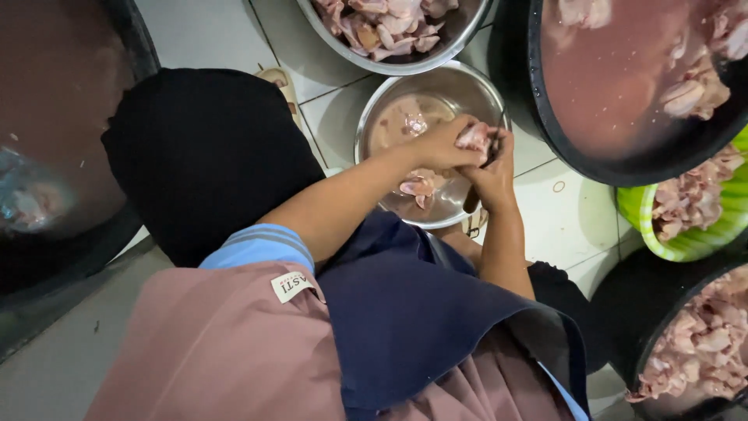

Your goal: The person is cleaning and cutting raw chicken pieces using a knife, then placing them into metal bowls.

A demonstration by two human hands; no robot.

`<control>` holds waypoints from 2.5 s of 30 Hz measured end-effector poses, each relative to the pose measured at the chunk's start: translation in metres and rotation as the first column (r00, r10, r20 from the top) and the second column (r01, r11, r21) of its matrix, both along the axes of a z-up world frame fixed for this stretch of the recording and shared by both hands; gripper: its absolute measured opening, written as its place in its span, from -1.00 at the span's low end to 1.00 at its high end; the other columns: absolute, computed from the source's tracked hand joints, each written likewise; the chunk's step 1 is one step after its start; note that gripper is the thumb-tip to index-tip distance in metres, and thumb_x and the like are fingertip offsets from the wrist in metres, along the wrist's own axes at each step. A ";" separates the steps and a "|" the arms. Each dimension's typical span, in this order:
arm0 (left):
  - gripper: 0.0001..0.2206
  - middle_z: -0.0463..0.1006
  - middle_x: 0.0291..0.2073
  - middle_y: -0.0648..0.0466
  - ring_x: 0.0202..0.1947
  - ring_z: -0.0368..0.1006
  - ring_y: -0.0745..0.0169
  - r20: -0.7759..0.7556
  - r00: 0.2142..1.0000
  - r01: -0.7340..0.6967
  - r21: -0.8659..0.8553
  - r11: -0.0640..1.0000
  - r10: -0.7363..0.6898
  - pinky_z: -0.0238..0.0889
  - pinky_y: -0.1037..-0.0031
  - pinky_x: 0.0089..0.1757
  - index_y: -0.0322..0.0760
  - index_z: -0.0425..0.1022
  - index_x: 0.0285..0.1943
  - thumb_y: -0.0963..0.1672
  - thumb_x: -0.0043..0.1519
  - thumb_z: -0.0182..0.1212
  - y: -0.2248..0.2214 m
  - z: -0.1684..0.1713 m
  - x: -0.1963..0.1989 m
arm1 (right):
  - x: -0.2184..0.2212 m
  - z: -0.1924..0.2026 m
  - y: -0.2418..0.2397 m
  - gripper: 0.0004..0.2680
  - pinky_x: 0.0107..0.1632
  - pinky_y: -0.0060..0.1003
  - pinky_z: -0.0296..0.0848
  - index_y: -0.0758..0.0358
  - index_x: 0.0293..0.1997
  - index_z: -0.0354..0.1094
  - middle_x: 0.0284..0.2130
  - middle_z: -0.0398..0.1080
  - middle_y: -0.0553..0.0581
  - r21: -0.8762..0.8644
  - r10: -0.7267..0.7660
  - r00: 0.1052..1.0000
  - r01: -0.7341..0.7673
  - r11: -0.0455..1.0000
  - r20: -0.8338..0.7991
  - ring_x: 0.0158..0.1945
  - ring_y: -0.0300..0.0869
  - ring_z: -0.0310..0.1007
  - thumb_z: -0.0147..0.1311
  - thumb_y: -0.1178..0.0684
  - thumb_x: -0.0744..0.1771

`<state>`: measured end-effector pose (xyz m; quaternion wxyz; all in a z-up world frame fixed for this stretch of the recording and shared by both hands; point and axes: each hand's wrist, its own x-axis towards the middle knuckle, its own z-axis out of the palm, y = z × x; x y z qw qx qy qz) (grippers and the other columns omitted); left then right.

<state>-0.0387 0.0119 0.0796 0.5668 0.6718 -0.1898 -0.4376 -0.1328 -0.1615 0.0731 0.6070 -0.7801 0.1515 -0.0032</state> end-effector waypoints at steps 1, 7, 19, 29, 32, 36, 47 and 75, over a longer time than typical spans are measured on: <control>-0.21 0.42 0.26 -0.34 0.25 0.42 -0.27 -0.004 1.000 -0.001 -0.068 0.998 0.000 0.28 0.14 0.23 -0.12 0.17 0.48 0.16 0.11 0.38 0.010 0.016 0.001 | 0.000 0.004 0.002 -0.40 0.04 -0.04 0.40 0.23 0.17 0.09 -0.08 0.28 0.34 -0.046 -0.017 1.000 0.017 0.999 0.009 0.03 0.10 0.37 0.53 0.14 0.13; -0.33 0.39 0.27 -0.41 0.22 0.41 -0.39 -0.002 1.000 -0.027 -0.214 0.977 0.028 0.25 0.05 0.23 -0.12 0.18 0.46 0.15 0.22 0.24 0.005 0.004 0.001 | 0.003 0.034 0.014 -0.51 -0.16 -0.26 0.38 0.13 0.12 0.19 -0.18 0.30 0.16 -0.115 -0.007 0.999 0.010 0.993 0.034 -0.13 -0.08 0.38 0.44 0.16 0.16; -0.47 0.63 -0.02 -0.26 0.19 0.46 -0.23 0.064 0.981 -0.174 -0.093 0.980 0.181 0.25 0.12 0.23 0.20 0.24 0.36 0.24 0.25 -0.01 0.021 0.049 -0.010 | 0.005 0.017 0.021 -0.62 -0.13 -0.34 0.38 0.13 0.11 0.22 -0.14 0.29 0.08 -0.027 -0.030 0.981 0.036 0.999 0.189 -0.12 -0.17 0.40 0.24 0.27 0.23; -0.47 0.69 -0.24 -0.27 0.06 0.55 -0.26 0.054 0.953 -0.294 -0.091 0.952 0.299 0.34 0.07 0.16 0.13 0.36 0.23 0.27 0.22 0.00 0.005 0.031 -0.005 | 0.007 -0.001 0.020 -0.64 -0.52 -0.43 0.31 0.02 0.11 0.16 -0.32 0.31 0.07 0.226 -0.164 0.961 0.112 0.968 0.224 -0.51 -0.21 0.36 0.24 0.27 0.29; -0.46 0.65 -0.17 -0.38 0.10 0.51 -0.38 0.029 0.936 -0.346 -0.092 0.934 0.350 0.29 0.04 0.19 -0.02 0.37 0.21 0.24 0.23 -0.03 0.008 0.046 -0.007 | 0.002 -0.013 0.019 -0.66 -0.55 -0.47 0.32 0.02 0.07 0.16 -0.31 0.31 0.06 0.276 -0.212 0.953 0.149 0.950 0.215 -0.53 -0.24 0.35 0.28 0.22 0.30; -0.46 0.64 -0.18 -0.40 0.09 0.51 -0.39 -0.005 0.908 -0.419 -0.075 0.905 0.419 0.30 -0.02 0.16 -0.08 0.40 0.17 0.24 0.25 -0.03 -0.008 0.019 -0.001 | 0.008 -0.021 0.012 -0.68 -0.55 -0.46 0.36 0.03 0.01 0.18 -0.27 0.34 0.06 0.285 -0.212 0.946 0.139 0.948 0.246 -0.52 -0.24 0.37 0.31 0.20 0.29; -0.16 0.63 -0.11 -0.09 -0.01 0.54 -0.02 -0.318 0.690 -0.658 0.102 0.747 0.651 0.28 0.22 0.02 -0.20 0.52 0.12 0.35 -0.04 -0.27 -0.015 0.013 0.010 | 0.007 -0.012 0.046 -0.71 -0.33 -0.44 0.30 0.05 -0.10 0.15 -0.39 0.26 0.03 0.551 -0.483 0.863 0.333 0.765 0.148 -0.40 -0.29 0.30 -0.03 0.42 0.26; -0.21 0.15 0.43 -0.33 0.32 0.21 -0.42 -0.767 0.087 -0.885 0.234 0.403 0.636 0.41 -0.01 0.02 -0.24 0.12 0.53 0.27 0.28 -0.12 -0.035 -0.001 -0.011 | 0.000 -0.029 0.024 -0.53 -0.21 -0.34 0.50 0.13 0.04 -0.02 -0.05 0.17 0.29 0.417 -0.230 0.848 0.012 0.909 0.478 -0.24 -0.12 0.40 0.03 0.43 0.13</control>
